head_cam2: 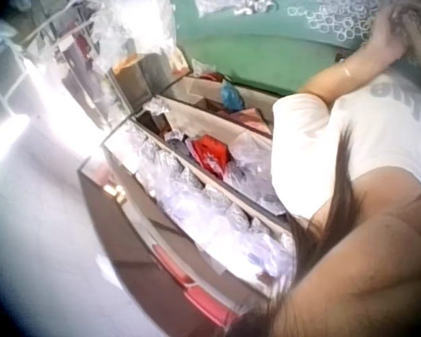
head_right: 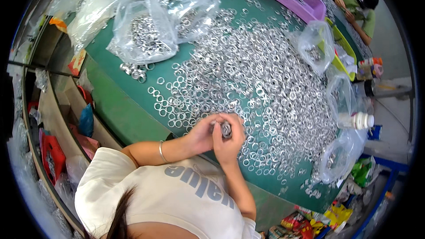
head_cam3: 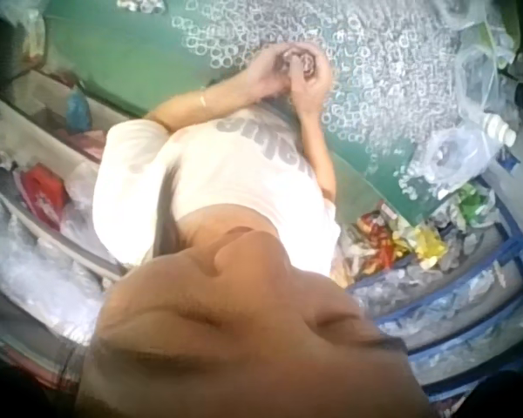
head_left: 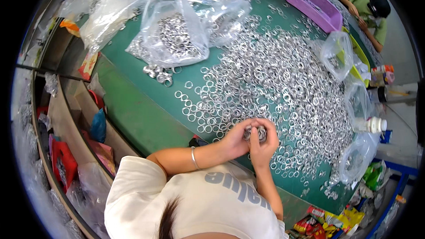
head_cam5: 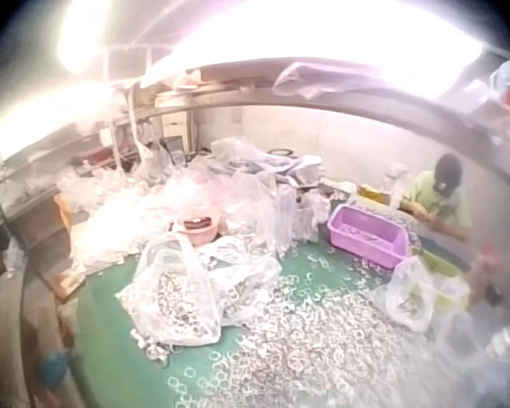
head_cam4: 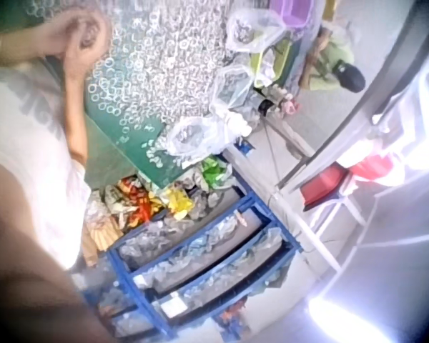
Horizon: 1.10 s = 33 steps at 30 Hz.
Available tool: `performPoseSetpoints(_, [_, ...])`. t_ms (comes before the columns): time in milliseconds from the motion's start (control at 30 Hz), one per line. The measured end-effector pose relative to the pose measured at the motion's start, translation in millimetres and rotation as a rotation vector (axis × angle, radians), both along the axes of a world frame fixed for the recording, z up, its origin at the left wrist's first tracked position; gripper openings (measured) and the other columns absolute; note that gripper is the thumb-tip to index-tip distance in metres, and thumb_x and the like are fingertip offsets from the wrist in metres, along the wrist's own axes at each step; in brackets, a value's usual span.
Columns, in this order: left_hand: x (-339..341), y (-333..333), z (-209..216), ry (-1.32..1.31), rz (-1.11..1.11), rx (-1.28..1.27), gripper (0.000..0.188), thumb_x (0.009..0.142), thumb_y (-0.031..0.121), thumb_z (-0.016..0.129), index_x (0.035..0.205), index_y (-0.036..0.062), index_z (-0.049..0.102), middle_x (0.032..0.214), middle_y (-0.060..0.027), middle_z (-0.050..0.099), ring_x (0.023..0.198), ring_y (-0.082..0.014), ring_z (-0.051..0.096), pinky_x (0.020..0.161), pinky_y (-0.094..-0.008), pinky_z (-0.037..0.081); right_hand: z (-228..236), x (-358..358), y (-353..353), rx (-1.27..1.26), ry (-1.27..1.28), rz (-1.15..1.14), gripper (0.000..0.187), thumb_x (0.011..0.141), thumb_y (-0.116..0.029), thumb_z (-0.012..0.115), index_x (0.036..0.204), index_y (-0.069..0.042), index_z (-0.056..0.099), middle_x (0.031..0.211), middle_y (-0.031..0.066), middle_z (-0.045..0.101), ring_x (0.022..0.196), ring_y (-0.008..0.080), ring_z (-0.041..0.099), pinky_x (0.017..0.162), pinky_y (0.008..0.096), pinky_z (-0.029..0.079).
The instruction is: The person sorts through a large pile of metal rings on a green surface by hand, moving some rings into plastic bags and containers.
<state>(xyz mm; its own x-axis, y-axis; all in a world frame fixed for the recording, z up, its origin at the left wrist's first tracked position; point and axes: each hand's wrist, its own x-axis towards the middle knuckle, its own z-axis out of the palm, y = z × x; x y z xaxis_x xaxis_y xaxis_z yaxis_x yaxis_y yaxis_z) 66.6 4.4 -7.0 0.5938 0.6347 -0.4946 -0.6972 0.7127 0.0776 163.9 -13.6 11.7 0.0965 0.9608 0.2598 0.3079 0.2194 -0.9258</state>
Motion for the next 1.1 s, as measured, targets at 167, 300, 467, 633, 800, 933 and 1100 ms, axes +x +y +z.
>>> performPoseSetpoints(167, [4.1,6.3,46.3,0.08,0.006,-0.102,0.019,0.094,0.024,0.045,0.097,0.0095,0.057,0.098,-0.0039,0.058,0.092,-0.0127,0.056,0.084,-0.032,0.049,6.5,-15.2,-1.7,0.272,-0.317,-0.144,0.021,0.077,-0.009,0.061,0.097,-0.002,0.061,0.098,0.014,0.058,0.094,0.0299,0.053,0.089,0.042,0.033])
performPoseSetpoints(300, [3.0,4.0,-13.1,-0.139,0.018,0.112,0.021,0.093,0.025,0.049,0.101,0.0078,0.058,0.097,-0.0045,0.061,0.085,-0.0127,0.059,0.076,-0.0293,0.051,16.5,-16.1,2.1,0.285,-0.419,-0.105,0.017,0.08,-0.006,0.056,0.096,0.0,0.061,0.098,0.0127,0.056,0.099,0.0294,0.049,0.087,0.0413,0.034])
performPoseSetpoints(467, [-5.6,6.0,-5.3,-0.164,0.052,-0.059,0.018,0.092,0.024,0.053,0.1,0.0087,0.057,0.096,-0.005,0.059,0.086,-0.0138,0.058,0.079,-0.0305,0.049,16.6,-19.4,1.6,0.316,-0.289,-0.14,0.013,0.083,-0.005,0.053,0.093,-0.001,0.06,0.098,0.0122,0.055,0.097,0.0292,0.048,0.087,0.0412,0.035])
performPoseSetpoints(633, [-5.2,6.1,9.2,-0.106,0.076,-0.117,0.017,0.091,0.025,0.054,0.097,0.0095,0.057,0.09,-0.0041,0.059,0.084,-0.0144,0.057,0.078,-0.0299,0.049,18.3,-22.4,9.4,0.368,-0.334,-0.126,0.012,0.083,-0.004,0.052,0.092,-0.001,0.06,0.095,0.0115,0.056,0.094,0.0295,0.049,0.086,0.0408,0.035])
performPoseSetpoints(800, [-16.9,10.0,-23.7,-0.343,0.071,-0.018,0.017,0.092,0.023,0.053,0.099,0.0078,0.056,0.09,-0.0058,0.059,0.077,-0.0133,0.055,0.056,-0.0234,0.045,8.0,-3.3,4.0,0.256,-0.172,-0.139,0.011,0.081,-0.001,0.055,0.089,-0.001,0.062,0.09,0.0114,0.059,0.088,0.0287,0.053,0.082,0.0393,0.038])
performPoseSetpoints(933, [-19.4,19.4,25.2,0.112,0.098,-0.066,0.021,0.091,0.026,0.054,0.102,0.0078,0.058,0.091,-0.0074,0.06,0.077,-0.0151,0.056,0.054,-0.0195,0.04,10.3,6.3,0.3,0.129,0.006,-0.111,0.009,0.083,0.002,0.056,0.089,0.001,0.062,0.078,0.0084,0.06,0.077,0.0235,0.055,0.072,0.0329,0.042])
performPoseSetpoints(1100, [-7.1,27.2,6.2,0.006,-0.044,-0.169,0.021,0.092,0.027,0.054,0.094,0.0068,0.054,0.086,-0.0101,0.055,0.067,-0.0147,0.049,0.042,-0.0196,0.032,-5.6,35.4,-20.0,-0.009,0.034,-0.167,0.011,0.087,0.0,0.053,0.092,0.003,0.062,0.077,0.0073,0.058,0.069,0.0133,0.053,0.065,0.0248,0.042])
